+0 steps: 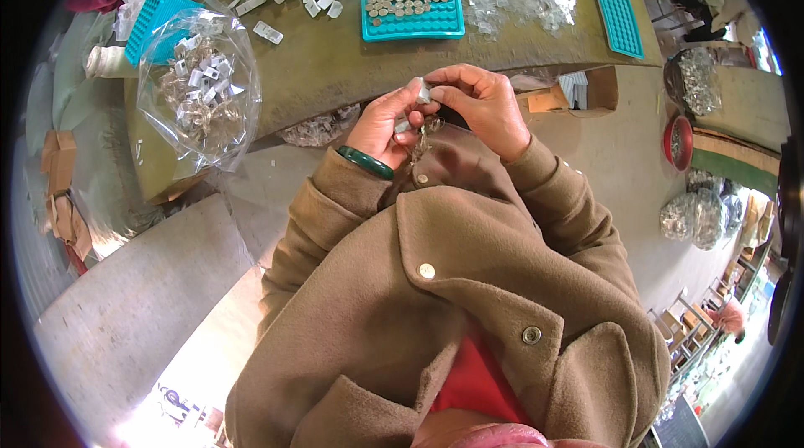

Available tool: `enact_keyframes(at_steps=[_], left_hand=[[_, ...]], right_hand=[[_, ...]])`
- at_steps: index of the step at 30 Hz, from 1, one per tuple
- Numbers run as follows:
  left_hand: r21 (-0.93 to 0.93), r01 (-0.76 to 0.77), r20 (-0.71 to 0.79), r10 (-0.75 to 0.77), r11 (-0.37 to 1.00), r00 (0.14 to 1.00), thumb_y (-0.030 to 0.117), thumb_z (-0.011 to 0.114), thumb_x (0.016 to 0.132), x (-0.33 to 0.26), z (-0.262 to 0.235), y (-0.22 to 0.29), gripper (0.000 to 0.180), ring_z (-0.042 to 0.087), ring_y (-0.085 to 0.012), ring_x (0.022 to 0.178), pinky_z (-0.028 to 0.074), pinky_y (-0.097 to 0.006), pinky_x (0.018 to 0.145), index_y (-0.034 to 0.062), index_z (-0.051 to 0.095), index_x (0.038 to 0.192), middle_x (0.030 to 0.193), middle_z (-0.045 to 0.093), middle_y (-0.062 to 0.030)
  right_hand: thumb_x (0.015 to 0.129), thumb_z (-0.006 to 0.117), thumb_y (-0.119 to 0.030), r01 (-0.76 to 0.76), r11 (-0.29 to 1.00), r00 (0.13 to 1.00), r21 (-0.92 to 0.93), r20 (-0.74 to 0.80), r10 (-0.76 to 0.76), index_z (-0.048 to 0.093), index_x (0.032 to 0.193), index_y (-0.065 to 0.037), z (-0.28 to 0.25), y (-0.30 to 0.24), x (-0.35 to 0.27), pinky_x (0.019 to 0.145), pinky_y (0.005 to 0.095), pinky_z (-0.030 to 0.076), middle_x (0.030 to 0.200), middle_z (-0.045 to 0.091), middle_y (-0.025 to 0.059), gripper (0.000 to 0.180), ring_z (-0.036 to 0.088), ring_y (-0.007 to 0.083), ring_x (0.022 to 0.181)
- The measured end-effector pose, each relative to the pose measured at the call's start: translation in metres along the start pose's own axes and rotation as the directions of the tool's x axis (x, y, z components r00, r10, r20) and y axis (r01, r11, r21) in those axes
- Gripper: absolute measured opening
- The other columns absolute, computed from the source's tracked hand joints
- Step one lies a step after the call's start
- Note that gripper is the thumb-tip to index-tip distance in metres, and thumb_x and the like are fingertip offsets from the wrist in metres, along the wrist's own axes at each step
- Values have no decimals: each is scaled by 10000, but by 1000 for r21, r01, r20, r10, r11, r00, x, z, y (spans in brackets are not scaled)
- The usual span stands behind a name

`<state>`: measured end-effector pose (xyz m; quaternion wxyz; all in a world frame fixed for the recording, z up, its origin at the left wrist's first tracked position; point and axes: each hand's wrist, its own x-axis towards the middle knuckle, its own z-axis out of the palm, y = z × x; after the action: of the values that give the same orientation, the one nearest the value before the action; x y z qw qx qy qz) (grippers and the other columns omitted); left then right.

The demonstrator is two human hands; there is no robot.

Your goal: The person repeatedly picks small metal key rings and white plastic tags from a table, attaches each ring to a tag, and places the assembled unit into a blue tray. The person uses a small red light to illuminate the tag during assembly.

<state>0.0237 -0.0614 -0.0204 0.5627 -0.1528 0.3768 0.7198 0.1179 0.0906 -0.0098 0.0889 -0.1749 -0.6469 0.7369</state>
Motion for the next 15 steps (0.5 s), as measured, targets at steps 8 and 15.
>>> enact_keyframes(at_steps=[8,15], left_hand=[[-46,144,220,-131,989,967,300,633,957,3,-16,4,289,532,-2,620,343,-129,412,40,574,1069,855,640,-46],[133,-4,75,-6,991,997,272,631,959,4,-7,1,197,589,-22,685,344,-137,450,90,590,1022,874,653,-31]], right_hand=[[893,632,-46,82,963,996,-255,50,-71,650,971,16,-2,6,2,716,263,505,846,685,74,101,594,81,781],[875,610,-13,191,864,981,-466,132,-145,622,951,1,-2,-6,6,689,301,495,861,648,94,78,616,179,760]])
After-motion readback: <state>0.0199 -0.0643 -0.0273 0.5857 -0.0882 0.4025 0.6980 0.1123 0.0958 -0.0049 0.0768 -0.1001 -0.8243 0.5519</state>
